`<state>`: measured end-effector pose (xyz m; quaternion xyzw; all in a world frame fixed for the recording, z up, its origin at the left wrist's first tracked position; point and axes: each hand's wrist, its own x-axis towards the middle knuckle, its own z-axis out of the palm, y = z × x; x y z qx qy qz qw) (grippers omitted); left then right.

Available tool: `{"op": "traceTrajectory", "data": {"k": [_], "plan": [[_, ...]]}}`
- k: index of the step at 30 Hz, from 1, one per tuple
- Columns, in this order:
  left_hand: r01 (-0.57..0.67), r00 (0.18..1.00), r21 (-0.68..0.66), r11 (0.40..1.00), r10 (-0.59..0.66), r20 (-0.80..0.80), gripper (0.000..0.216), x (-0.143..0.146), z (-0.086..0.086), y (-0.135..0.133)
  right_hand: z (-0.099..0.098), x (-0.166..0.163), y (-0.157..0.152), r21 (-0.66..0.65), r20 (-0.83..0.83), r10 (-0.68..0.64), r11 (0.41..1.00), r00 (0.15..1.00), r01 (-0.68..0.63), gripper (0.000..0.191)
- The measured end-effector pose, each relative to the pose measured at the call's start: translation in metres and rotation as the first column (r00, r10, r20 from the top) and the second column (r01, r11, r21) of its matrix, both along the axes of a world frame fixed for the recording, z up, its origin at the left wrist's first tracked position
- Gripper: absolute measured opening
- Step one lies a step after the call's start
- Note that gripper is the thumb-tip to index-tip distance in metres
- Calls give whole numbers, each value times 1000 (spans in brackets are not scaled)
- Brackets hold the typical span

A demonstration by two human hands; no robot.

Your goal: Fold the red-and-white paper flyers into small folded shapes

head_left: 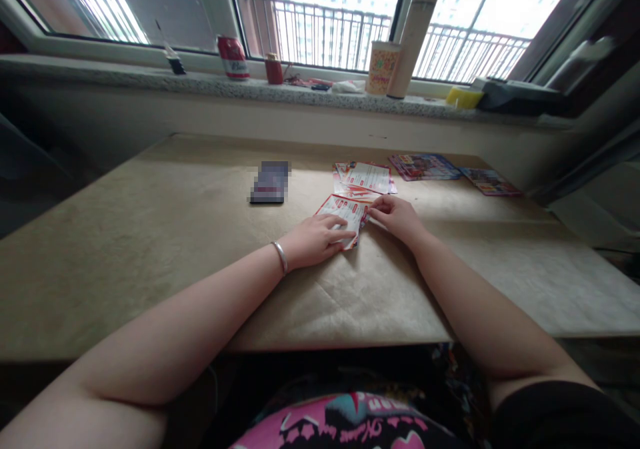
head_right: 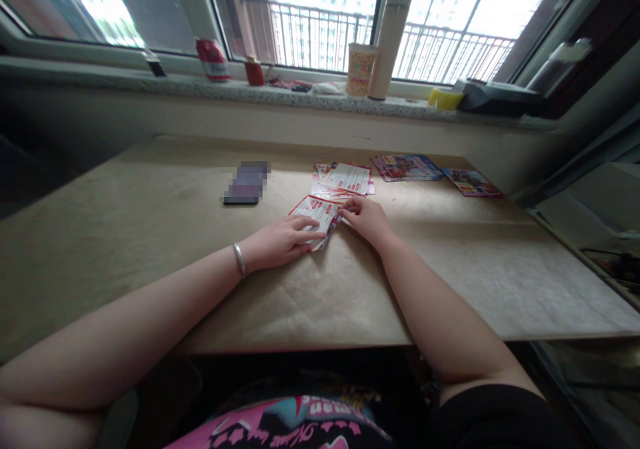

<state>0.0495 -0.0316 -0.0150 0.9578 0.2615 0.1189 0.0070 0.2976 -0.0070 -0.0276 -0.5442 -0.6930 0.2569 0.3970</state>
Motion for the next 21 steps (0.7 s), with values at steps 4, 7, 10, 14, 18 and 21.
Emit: {"op": "traceTrajectory", "data": {"k": [4,7,10,14,18,21], "plan": [[-37,999,-5,999,37,1,36,0,1,-1,0,-6,-3,-55,-120,-12,998,993,5,26],[-60,998,-12,998,60,-5,39,1,2,-3,2,-10,-4,-102,-229,-40,995,973,16,50],[-93,996,-30,995,93,1,49,2,3,-3,4,-13,-5,-157,-274,-53,988,960,9,50],[-140,990,-56,989,140,-5,69,2,2,-3,6,-15,-6,-212,-306,-60,977,950,-7,31],[-153,988,-60,986,152,-21,71,2,2,-4,9,-18,-8,-177,-306,-57,984,950,2,37],[-152,988,-47,987,152,-13,70,2,3,-4,11,-21,-10,-138,-279,-35,990,960,-4,40]]}}
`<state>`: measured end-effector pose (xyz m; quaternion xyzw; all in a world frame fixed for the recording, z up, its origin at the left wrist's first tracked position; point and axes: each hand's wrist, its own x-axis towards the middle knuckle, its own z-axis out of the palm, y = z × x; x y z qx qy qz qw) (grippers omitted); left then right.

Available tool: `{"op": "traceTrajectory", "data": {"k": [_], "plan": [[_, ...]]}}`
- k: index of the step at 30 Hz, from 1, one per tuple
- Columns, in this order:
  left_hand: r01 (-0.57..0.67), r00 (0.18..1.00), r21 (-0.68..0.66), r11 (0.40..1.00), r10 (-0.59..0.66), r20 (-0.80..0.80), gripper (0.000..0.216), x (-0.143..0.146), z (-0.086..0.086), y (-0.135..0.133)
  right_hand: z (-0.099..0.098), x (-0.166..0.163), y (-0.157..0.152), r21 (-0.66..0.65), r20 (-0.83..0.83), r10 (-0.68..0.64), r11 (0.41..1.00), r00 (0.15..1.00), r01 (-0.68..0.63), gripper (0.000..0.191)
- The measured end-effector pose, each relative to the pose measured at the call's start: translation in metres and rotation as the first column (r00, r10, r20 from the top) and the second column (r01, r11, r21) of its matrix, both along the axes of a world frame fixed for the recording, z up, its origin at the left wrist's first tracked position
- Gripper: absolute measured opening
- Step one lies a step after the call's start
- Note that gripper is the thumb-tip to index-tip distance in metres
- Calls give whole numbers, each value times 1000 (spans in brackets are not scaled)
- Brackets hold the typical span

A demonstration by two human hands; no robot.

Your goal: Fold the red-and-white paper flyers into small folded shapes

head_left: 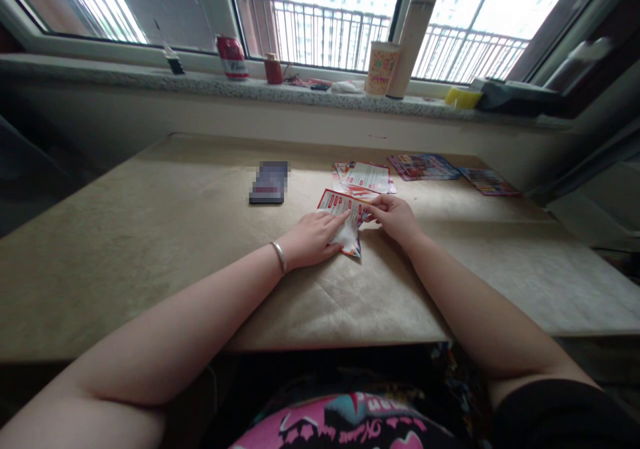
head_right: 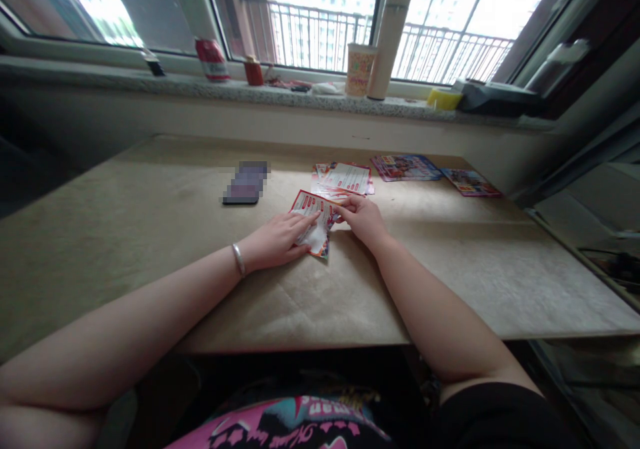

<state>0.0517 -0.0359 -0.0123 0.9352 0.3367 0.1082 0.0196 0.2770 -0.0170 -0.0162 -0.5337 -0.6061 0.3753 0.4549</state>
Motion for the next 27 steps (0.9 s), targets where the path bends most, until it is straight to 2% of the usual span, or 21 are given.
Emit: {"op": "traceTrajectory", "data": {"k": [10,12,18,22,25,27], "plan": [[-28,998,-50,998,30,56,82,-3,-2,-1,-9,5,3,45,221,55,997,974,-66,26],[4,998,-52,999,0,70,78,-3,-2,0,-12,6,6,50,236,71,995,969,-85,23],[35,999,-39,999,-33,39,40,-3,-1,0,-13,8,8,7,215,147,988,965,-152,21],[29,999,-58,998,-27,32,41,-3,1,1,-8,11,5,-22,283,234,971,930,-238,17],[11,999,-60,998,-9,38,38,-5,1,3,-8,12,4,14,332,213,973,919,-231,15],[16,999,-57,998,-13,43,37,-6,1,4,-11,11,5,29,297,178,980,938,-195,14]]}}
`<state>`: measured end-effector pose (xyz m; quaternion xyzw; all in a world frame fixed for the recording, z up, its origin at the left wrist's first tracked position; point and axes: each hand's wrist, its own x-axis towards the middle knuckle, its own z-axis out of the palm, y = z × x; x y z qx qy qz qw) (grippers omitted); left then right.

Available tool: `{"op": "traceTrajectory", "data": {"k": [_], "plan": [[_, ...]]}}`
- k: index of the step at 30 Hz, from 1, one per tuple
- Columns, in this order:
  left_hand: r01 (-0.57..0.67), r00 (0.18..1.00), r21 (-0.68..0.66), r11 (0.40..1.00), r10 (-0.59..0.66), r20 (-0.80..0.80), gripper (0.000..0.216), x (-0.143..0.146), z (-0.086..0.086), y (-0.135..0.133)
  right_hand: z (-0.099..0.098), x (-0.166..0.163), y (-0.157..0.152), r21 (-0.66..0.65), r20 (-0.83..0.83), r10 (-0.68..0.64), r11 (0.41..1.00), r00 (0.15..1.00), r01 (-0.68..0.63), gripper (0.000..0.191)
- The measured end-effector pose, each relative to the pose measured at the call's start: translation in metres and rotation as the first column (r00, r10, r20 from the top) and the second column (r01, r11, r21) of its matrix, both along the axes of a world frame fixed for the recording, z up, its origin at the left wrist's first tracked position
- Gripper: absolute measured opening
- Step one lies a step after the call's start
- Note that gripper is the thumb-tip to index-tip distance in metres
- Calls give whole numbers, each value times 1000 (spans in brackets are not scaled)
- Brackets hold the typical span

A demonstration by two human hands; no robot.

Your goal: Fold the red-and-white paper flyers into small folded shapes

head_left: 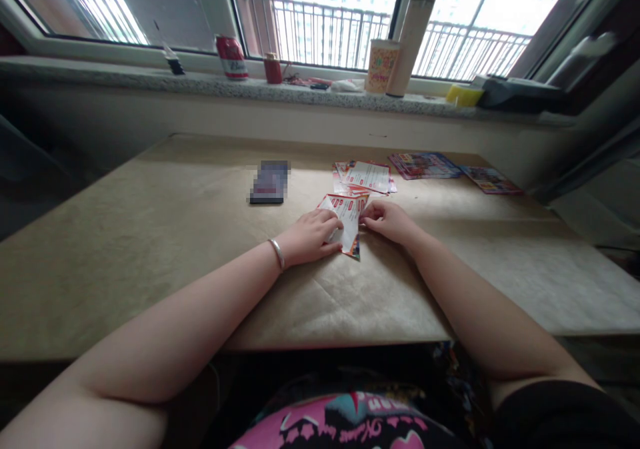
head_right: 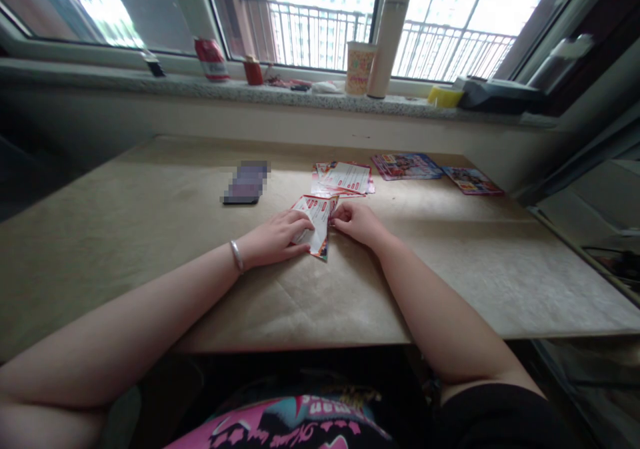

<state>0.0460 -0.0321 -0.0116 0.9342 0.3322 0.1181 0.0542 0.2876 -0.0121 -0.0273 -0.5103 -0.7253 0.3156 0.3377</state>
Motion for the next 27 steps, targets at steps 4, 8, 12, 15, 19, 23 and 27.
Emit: {"op": "traceTrajectory", "data": {"k": [4,8,12,15,19,23,27], "plan": [[55,998,25,998,-55,2,35,-1,-1,1,-6,-6,3,-54,-148,-101,994,984,94,23],[93,996,52,994,-92,-8,34,0,-1,1,-7,-13,7,-117,-186,-132,987,974,111,38],[98,995,48,994,-98,-9,35,0,-1,1,-3,-15,10,32,62,-230,973,971,229,22],[64,998,32,997,-64,-15,37,1,-1,1,-1,-12,9,56,144,-247,969,958,242,30],[48,999,16,999,-48,-15,39,1,0,1,0,-7,7,-50,58,-194,979,979,197,27],[60,998,1,998,-60,-9,49,-2,2,3,1,-4,4,-127,-85,-50,991,995,39,26],[66,998,-7,998,-66,-5,54,-3,3,3,3,-5,0,-74,-84,2,997,997,-8,31]]}}
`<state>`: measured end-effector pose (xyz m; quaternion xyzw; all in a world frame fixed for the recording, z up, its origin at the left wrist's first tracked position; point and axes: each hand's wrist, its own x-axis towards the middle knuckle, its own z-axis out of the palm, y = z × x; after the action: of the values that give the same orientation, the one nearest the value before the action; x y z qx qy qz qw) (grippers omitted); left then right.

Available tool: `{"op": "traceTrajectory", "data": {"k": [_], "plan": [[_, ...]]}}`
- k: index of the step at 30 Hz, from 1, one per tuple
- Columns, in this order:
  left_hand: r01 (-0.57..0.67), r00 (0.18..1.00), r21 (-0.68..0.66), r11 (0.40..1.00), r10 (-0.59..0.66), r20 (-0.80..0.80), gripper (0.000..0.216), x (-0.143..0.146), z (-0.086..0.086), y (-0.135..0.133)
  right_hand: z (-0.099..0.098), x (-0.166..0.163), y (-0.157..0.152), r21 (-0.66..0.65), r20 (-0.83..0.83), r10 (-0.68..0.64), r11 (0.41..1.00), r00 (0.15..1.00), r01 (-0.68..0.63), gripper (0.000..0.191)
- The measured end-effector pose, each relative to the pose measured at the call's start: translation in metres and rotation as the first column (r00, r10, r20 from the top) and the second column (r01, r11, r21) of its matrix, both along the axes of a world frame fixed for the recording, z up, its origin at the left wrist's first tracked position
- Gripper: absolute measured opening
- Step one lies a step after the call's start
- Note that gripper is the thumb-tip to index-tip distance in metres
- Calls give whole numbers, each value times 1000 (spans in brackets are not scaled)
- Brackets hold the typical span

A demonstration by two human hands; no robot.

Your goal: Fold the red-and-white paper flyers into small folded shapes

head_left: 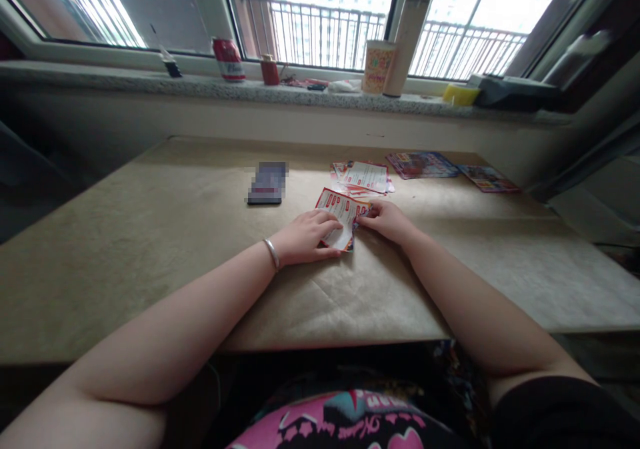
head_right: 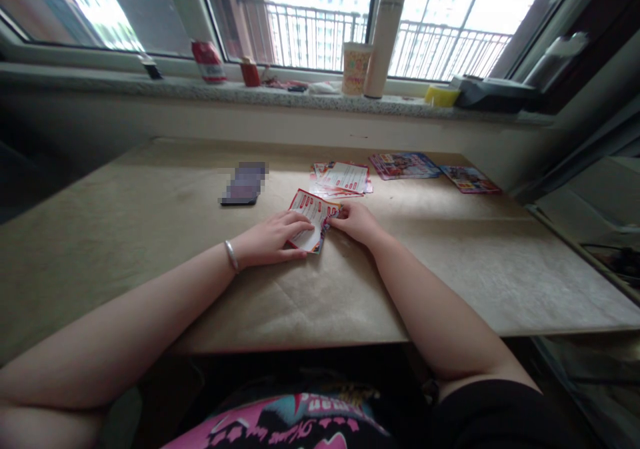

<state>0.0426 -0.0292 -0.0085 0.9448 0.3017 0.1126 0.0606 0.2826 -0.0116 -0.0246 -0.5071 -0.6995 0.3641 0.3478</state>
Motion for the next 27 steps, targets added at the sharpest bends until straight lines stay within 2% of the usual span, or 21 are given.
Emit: {"op": "traceTrajectory", "data": {"k": [4,10,21,24,27], "plan": [[-6,1000,33,999,6,13,56,0,0,0,-1,-3,-2,85,103,2,996,995,-11,27],[-46,993,184,982,24,120,76,-3,0,-1,2,-5,-7,206,219,-18,978,976,-28,13],[63,992,368,928,-99,79,91,-5,1,6,12,-6,-15,249,398,15,961,917,-123,8],[49,995,372,927,-78,64,89,-5,1,7,15,-8,-17,244,429,12,961,903,-129,7],[11,995,383,923,-47,84,73,-4,2,6,15,-8,-17,241,425,4,963,905,-118,8]]}}
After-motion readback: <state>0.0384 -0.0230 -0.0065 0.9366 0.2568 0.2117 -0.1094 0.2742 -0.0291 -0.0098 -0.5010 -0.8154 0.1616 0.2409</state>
